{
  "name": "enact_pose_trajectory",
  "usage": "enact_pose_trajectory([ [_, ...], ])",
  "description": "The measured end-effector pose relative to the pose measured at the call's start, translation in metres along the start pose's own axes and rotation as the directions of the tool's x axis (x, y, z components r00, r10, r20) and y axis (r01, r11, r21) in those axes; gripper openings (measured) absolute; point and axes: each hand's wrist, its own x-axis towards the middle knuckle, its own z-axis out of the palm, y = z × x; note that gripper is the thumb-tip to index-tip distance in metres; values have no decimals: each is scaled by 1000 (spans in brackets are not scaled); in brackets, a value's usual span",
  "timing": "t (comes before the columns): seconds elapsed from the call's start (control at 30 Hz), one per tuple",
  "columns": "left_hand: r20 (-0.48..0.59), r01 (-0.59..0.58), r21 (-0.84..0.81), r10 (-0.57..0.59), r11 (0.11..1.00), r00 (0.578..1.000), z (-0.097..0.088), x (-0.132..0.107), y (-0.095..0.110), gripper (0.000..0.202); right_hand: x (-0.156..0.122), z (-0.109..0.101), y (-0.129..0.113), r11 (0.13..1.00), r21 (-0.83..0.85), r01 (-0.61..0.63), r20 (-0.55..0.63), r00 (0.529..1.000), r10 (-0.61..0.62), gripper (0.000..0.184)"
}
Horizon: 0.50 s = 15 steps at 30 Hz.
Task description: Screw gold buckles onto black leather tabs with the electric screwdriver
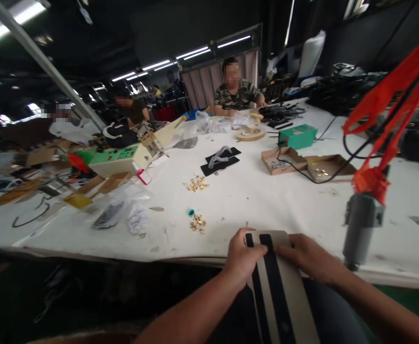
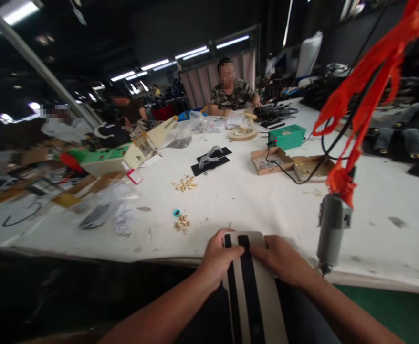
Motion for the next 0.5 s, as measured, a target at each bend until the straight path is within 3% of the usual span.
enact_pose_trajectory([
  [0.17,26,-11,180,6,984,1000,2,16,-1,38,22,-6,6,981,-170,-93,-71,994,82,32],
  [0.5,99,-73,436,33,897,995,0,30,1,30,34,-2,-2,949,-296,-107,-83,993,86,20],
])
